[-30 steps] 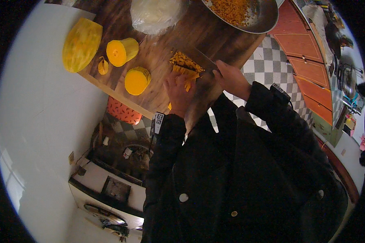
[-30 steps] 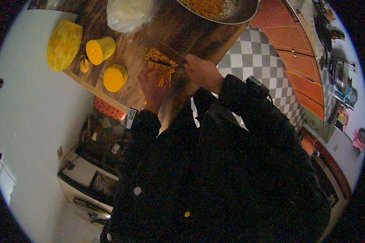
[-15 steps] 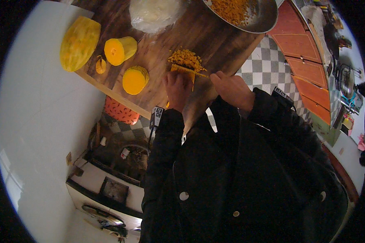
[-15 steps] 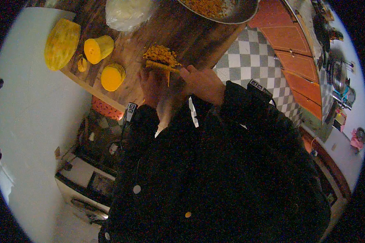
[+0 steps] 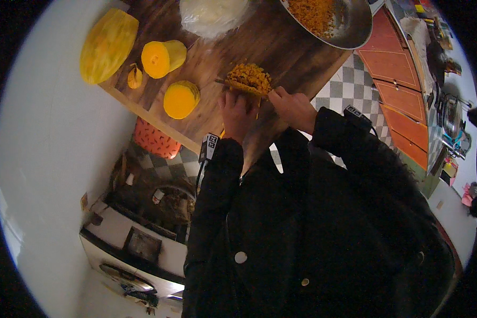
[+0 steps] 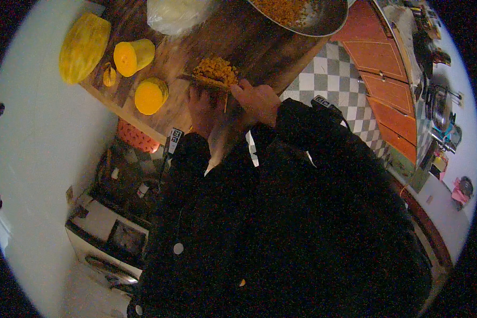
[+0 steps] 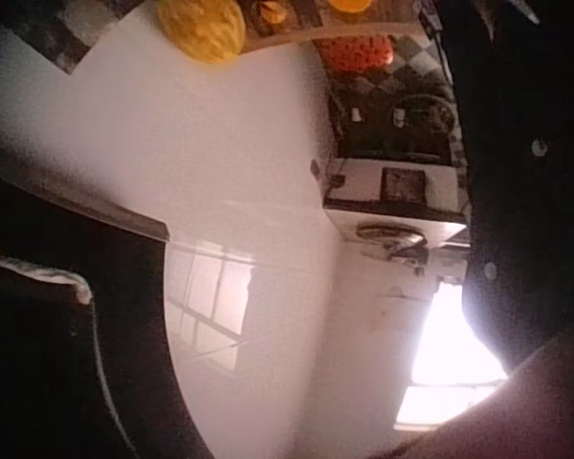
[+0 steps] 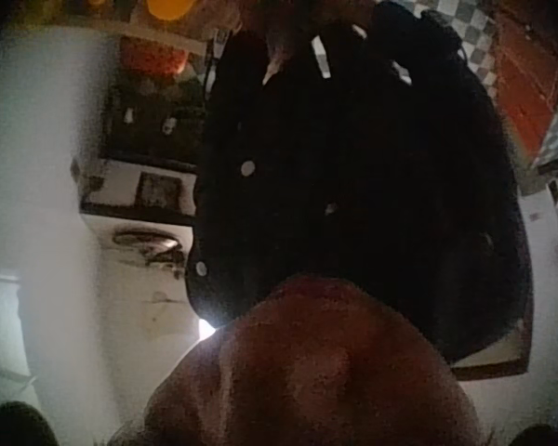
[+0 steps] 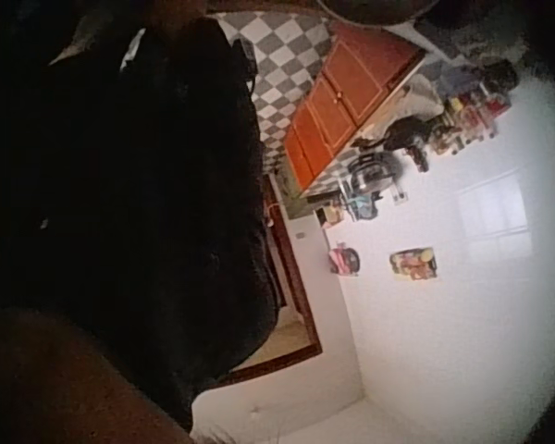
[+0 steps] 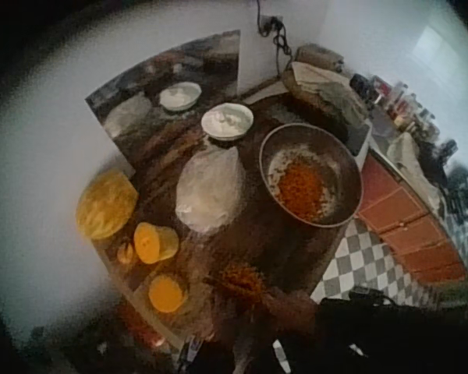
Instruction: The person slices yellow squash into thin strips and then dices them into small pieces on a wooden cutting board. The diced squash is transferred into a metal bowl. The person repeats this process with additional squash slices.
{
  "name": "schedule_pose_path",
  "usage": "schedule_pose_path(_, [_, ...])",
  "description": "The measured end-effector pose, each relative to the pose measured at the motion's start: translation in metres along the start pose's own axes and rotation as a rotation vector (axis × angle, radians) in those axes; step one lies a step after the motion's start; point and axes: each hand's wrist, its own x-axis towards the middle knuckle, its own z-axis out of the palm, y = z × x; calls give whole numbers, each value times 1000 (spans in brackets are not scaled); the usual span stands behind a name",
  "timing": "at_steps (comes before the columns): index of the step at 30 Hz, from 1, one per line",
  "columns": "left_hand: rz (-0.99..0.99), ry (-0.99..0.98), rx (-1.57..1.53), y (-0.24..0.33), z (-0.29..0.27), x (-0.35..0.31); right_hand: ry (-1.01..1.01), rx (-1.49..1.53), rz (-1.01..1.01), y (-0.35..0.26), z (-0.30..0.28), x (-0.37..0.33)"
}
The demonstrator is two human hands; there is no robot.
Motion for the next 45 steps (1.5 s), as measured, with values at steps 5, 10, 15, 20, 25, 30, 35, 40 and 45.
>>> schedule_pose_path(5, [-47, 25, 37, 0, 1, -4, -65, 47, 79, 0, -19, 2])
schedule_pose_path(10, [-1, -13, 5, 2, -4, -2, -158, 23, 57, -19, -58, -24])
schedule_pose_path(15, [25, 35, 2, 1, -2, 0, -109, 24, 84, -21, -30, -6])
schedule_pose_path(20, [35, 67, -41, 1, -1, -1, -70, 64, 69, -7, -10, 4])
schedule_pose_path(25, [-2, 19, -12, 4, -6, 0, -151, 36, 65, -9, -43, -15])
schedule_pose_path(30, [-4, 21, -29, 7, -8, 5, -107, 115, 68, -19, -35, -10])
schedule_pose_path(35, [24, 118, 28, 7, -3, 2, -89, 72, 71, -13, -10, 13])
schedule_pose_path(40, [-5, 59, 17, 1, -1, -2, -255, 65, 167, -13, -46, -8])
schedule_pose_path(45, [8, -8, -29, -3, -2, -2, -192, 118, 123, -21, -42, -7])
